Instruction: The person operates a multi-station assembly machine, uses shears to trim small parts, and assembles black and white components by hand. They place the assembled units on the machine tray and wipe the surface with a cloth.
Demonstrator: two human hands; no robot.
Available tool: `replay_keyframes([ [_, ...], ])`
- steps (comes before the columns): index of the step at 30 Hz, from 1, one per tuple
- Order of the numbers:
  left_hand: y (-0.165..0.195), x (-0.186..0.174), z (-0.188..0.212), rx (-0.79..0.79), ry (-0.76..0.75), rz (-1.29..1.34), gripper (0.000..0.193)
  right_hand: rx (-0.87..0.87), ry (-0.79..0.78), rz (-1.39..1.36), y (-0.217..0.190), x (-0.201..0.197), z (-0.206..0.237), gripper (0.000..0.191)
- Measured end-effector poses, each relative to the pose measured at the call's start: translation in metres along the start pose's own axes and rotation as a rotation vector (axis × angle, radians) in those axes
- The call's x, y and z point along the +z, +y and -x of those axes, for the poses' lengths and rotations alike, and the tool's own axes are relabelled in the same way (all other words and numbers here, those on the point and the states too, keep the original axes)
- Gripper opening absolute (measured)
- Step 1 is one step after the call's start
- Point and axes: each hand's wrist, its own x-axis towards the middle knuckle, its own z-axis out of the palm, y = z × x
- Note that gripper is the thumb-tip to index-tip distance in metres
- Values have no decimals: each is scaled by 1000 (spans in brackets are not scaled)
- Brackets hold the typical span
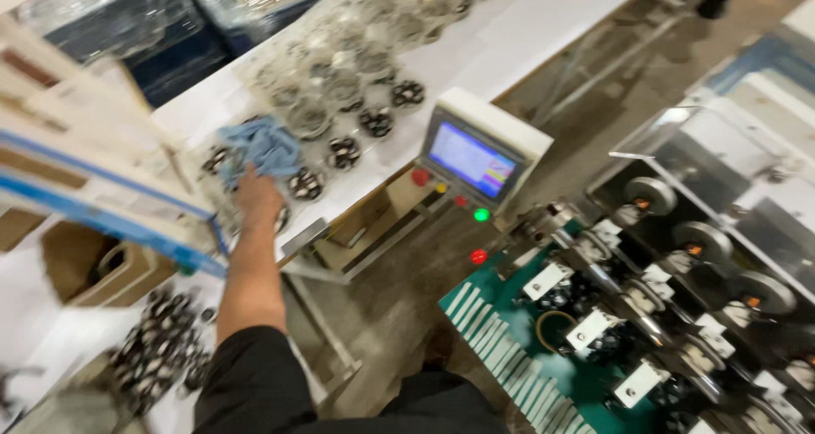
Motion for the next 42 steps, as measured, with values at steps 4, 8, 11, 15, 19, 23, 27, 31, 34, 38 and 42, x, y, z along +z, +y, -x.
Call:
replay_keyframes([
  [4, 3, -5, -22, 101, -15, -92, 36, 24, 5, -38, 12, -5, 9, 31],
  [8, 5, -5, -33, 68, 37, 20, 34, 15, 23, -58, 22, 2, 12, 31],
  [11, 12, -12, -21, -33, 243, 174, 44, -11, 62, -76, 25, 0, 20, 31],
  [15, 25, -40, 31, 48, 566, 165, 20, -94, 125, -135, 0, -11, 39, 30],
  [19, 52, -63, 114, 433, 805, 552, 21, -199, 156, -354, -57, -32, 59, 30],
  [23, 99, -71, 201, 520, 611, 1046, 27, -451, 138, -423, -113, -60, 74, 33],
  [27, 153, -62, 318, 606, 24, 1028, 27, -618, -94, -780, -160, -80, 81, 41],
  [31, 172, -63, 416, 1041, -324, 889, 41, -1307, 207, -495, -174, -92, 85, 60],
  [34, 165, -68, 439, 1297, -183, 935, 51, -1216, -49, -850, -172, -84, 96, 65],
  [38, 154, -64, 431, 714, -309, 1178, 49, -842, -476, -1488, -194, -67, 110, 53],
  [42, 171, -52, 424, 469, -307, 1298, 69, -790, -424, -1615, -213, -79, 144, 36],
])
